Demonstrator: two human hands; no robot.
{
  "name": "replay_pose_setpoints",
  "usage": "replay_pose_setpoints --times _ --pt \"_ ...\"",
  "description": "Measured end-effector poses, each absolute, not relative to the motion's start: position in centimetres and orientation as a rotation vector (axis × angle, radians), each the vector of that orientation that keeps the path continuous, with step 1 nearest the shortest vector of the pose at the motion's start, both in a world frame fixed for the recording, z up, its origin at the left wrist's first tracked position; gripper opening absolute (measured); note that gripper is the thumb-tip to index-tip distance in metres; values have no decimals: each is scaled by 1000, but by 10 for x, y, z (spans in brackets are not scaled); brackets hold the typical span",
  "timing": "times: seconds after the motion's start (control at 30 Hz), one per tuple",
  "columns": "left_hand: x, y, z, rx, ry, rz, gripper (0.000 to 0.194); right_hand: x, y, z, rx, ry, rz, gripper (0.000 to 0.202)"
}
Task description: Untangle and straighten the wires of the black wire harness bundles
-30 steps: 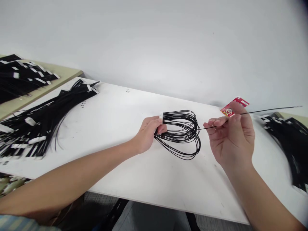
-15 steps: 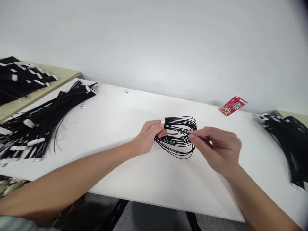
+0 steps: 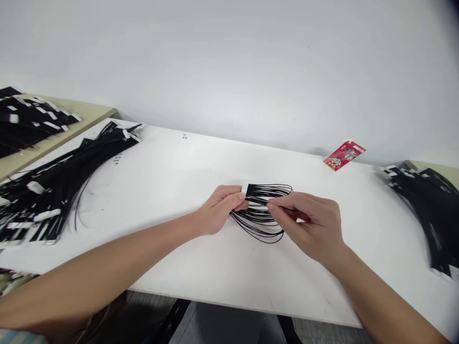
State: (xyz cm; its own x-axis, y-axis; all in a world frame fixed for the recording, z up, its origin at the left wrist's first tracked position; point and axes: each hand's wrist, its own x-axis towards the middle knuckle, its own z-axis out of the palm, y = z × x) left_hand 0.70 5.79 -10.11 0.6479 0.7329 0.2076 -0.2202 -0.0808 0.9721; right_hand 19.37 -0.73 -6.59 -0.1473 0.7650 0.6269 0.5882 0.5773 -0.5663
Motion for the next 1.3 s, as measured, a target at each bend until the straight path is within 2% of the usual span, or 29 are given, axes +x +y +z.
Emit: replay_pose_setpoints --times 0.23,0.6,1.1,1.13,1.23,1.27,1.3 --pt "7 55 -99 1466 543 804 41 194 -6 -67 -1096 -1852 221 10" --pt "7 58 -98 1348 607 797 35 193 -3 -77 -1038 -1917 147 13" --pt "7 61 -95 1530 651 828 37 183 9 -84 -1125 -1905 80 10" --pt "7 62 -94 1554 651 837 37 185 10 -82 -1143 -1885 69 13" --pt "5 64 -93 1635 634 839 37 191 8 -75 -1227 -1736 186 50" --pt "4 64 -93 1667 619 821 39 192 7 -74 -1249 -1677 255 55" --pt "3 62 -93 1700 601 801 41 192 5 -74 -1262 -1616 323 52"
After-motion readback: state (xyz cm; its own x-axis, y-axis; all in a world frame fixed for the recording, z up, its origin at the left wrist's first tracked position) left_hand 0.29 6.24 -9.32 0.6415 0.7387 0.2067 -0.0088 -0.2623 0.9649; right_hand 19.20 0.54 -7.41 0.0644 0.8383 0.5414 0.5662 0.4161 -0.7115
